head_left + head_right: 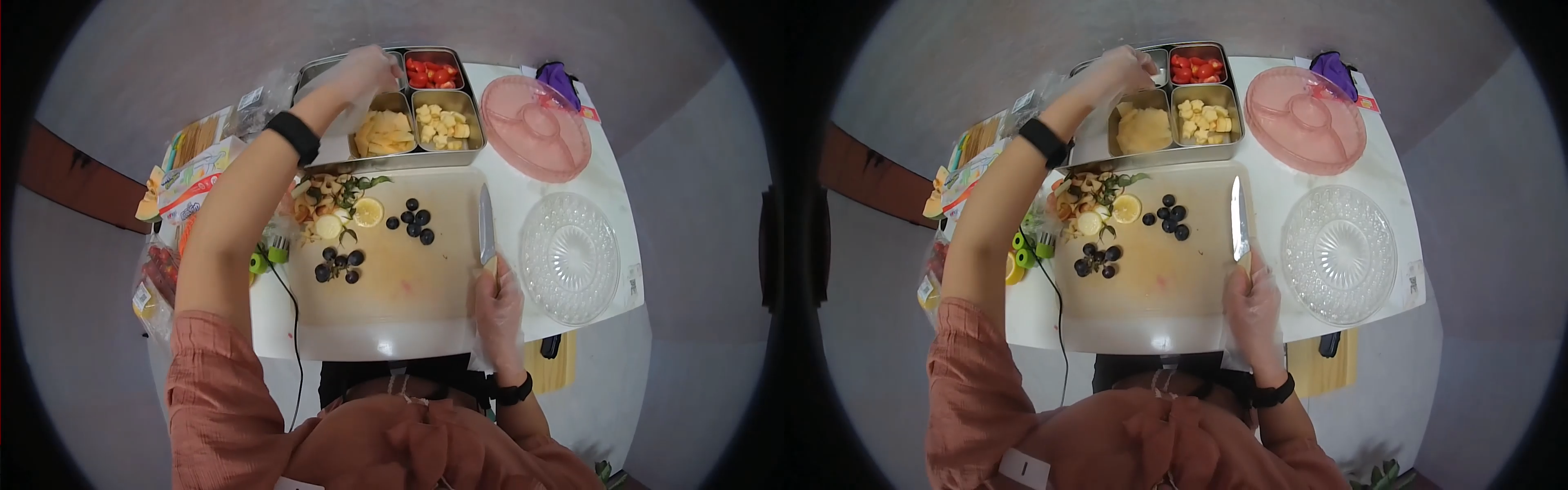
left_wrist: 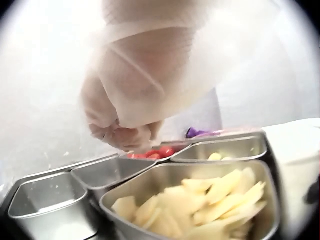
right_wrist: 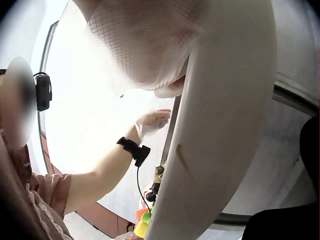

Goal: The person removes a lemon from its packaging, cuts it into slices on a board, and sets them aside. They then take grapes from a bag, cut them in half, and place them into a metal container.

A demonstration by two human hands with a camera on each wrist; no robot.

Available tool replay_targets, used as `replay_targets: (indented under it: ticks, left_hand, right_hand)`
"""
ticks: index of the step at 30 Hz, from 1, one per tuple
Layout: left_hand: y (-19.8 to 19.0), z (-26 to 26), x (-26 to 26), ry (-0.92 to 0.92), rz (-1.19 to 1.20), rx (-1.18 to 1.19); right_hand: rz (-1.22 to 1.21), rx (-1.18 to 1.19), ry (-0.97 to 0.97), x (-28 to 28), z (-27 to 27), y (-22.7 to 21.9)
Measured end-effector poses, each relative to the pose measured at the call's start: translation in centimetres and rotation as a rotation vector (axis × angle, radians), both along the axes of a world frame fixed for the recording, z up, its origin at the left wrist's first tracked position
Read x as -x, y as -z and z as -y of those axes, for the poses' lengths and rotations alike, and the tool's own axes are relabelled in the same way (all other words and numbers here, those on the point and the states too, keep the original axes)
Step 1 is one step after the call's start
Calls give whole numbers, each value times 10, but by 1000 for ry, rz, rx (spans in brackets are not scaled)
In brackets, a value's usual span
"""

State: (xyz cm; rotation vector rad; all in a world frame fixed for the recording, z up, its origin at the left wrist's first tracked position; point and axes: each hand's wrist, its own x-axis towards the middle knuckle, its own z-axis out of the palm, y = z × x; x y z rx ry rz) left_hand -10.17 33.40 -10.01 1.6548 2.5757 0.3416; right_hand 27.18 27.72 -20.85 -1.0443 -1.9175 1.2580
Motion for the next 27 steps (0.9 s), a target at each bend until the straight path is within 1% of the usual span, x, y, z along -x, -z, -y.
replay_targets:
  ticks: [1,3,4,6,7,9,10,11,13,14,15,16,17,18,19,20,22,23,24,25,26,27]
  left_hand:
    - [2,10,-14,1,-4,4]
    - [7,29,-35,183,209,-81]
    - [1,42,-54,183,203,-77]
    - [-8,67,-89,293,191,135]
    - [-5,74,-96,291,186,137]
    - [12,88,-102,177,205,240]
    - [19,101,-101,277,136,137]
    - [29,110,-97,277,131,138]
    - [42,122,-94,370,192,37]
    - [47,123,-98,373,187,37]
    - [49,124,-107,290,175,80]
    - [50,125,-115,206,163,124]
    - [50,127,-121,209,160,126]
    - [48,127,-128,171,146,147]
    - [46,129,-134,133,130,167]
    - [47,131,-137,137,125,169]
    - [54,133,-140,115,155,112]
    - [60,133,-139,120,152,112]
    - [63,134,-138,176,100,82]
    - [65,137,-136,231,47,53]
    - [67,140,-132,235,47,53]
    - [61,146,-133,295,36,-32]
  right_hand:
    - [-4,4,1,-1,0,0]
    - [29,56,-19,-3,0,1]
    - [23,58,-20,-4,0,2]
    - [28,-87,-46,-6,-2,9]
    - [22,-86,-48,-6,-3,11]
    - [32,-59,-51,-7,-3,16]
    - [26,-59,-53,-7,-4,18]
    - [4,-63,-65,-7,-5,19]
    - [-21,-68,-72,-7,-6,21]
    - [-44,-18,-79,-7,-6,23]
    - [-68,32,-85,-7,-6,25]
    - [-72,33,-82,-7,-7,27]
    - [-80,-2,-91,-8,-8,30]
    - [-88,-37,-100,-8,-8,32]
    - [-93,-36,-96,-7,-9,34]
    - [-83,-44,-100,-7,-9,35]
    - [-76,-53,-97,-6,-12,43]
    - [-94,-117,-89,-5,-14,51]
    - [-110,-180,-82,-4,-16,53]
    - [-110,-180,-77,-4,-16,54]
    - [-101,-189,-73,-4,-16,55]
    - [-92,-197,-70,-4,-16,55]
